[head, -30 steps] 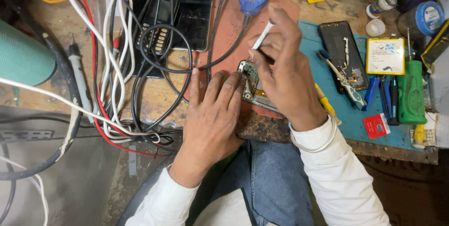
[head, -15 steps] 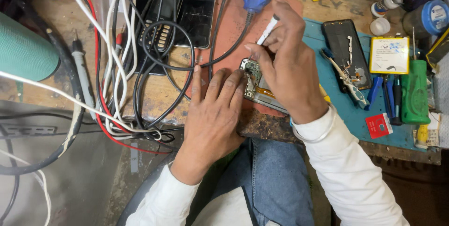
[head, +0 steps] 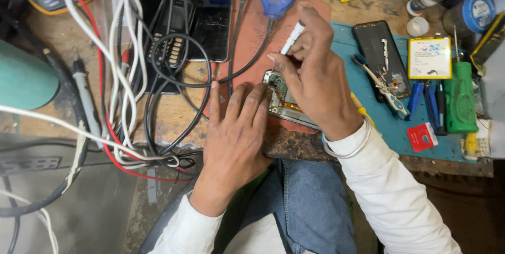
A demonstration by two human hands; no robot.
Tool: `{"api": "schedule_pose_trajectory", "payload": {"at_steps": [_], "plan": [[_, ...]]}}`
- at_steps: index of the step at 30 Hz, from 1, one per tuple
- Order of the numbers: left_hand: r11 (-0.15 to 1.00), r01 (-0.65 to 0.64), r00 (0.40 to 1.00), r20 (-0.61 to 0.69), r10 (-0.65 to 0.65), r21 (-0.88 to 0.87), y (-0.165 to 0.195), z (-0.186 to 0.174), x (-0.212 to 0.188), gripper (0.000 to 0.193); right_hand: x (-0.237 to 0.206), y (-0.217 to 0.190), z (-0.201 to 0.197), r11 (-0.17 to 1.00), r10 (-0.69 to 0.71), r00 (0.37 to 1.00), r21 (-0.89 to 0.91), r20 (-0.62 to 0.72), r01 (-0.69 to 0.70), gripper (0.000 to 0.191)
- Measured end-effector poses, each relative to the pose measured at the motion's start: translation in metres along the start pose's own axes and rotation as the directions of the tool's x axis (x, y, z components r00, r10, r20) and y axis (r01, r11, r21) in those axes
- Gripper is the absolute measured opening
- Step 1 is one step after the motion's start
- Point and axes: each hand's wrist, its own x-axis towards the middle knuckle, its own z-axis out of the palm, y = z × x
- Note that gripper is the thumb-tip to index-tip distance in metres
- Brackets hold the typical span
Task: The person applies adhesive to the internal frame of a disassembled smartphone, then places a battery into the chassis. They connect a charging cable to test the device, then use tweezers to adjust the screen assembly along the phone's edge.
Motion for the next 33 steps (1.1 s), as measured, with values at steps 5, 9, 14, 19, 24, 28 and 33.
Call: {"api": "schedule_pose_trajectory", "payload": {"at_steps": [5, 9, 14, 19, 24, 28, 33], "plan": [[1.0, 0.014, 1.0, 0.015, -0.013, -0.017, -0.001, 0.0, -0.001, 0.095, -0.002, -0.001, 0.005, 0.978, 0.184, 0.983, -0.1, -0.007, -0.184, 0.077], [0.999, 0.021, 0.999, 0.024, -0.022, 0.026, 0.0, 0.001, 0.001, 0.099, -0.006, -0.001, 0.002, 0.987, -0.118, 0.992, 0.107, -0.043, 0.122, 0.074], [0.999, 0.033, 0.998, 0.046, -0.033, 0.004, 0.001, 0.0, 0.003, 0.108, -0.007, -0.001, 0.009, 0.98, 0.197, 0.979, -0.024, -0.06, -0.198, 0.078], [0.999, 0.035, 0.999, 0.041, -0.035, -0.009, 0.001, -0.001, 0.002, 0.107, -0.029, 0.005, 0.005, 0.968, 0.026, 0.994, 0.25, -0.104, 0.001, 0.08], [0.999, 0.019, 1.0, 0.009, -0.019, -0.031, 0.001, 0.005, 0.001, 0.106, -0.066, 0.054, -0.052, 0.861, 0.352, 0.878, 0.48, -0.324, -0.168, 0.084], [0.999, 0.018, 1.0, -0.001, -0.019, -0.044, 0.002, 0.008, 0.0, 0.102, -0.118, 0.098, -0.104, 0.974, 0.188, 0.883, 0.198, -0.429, -0.111, 0.082], [0.999, 0.027, 1.0, 0.001, -0.027, -0.039, 0.002, 0.01, 0.0, 0.103, -0.159, 0.129, -0.113, 0.965, 0.258, 0.856, 0.156, -0.447, -0.209, 0.08]]}}
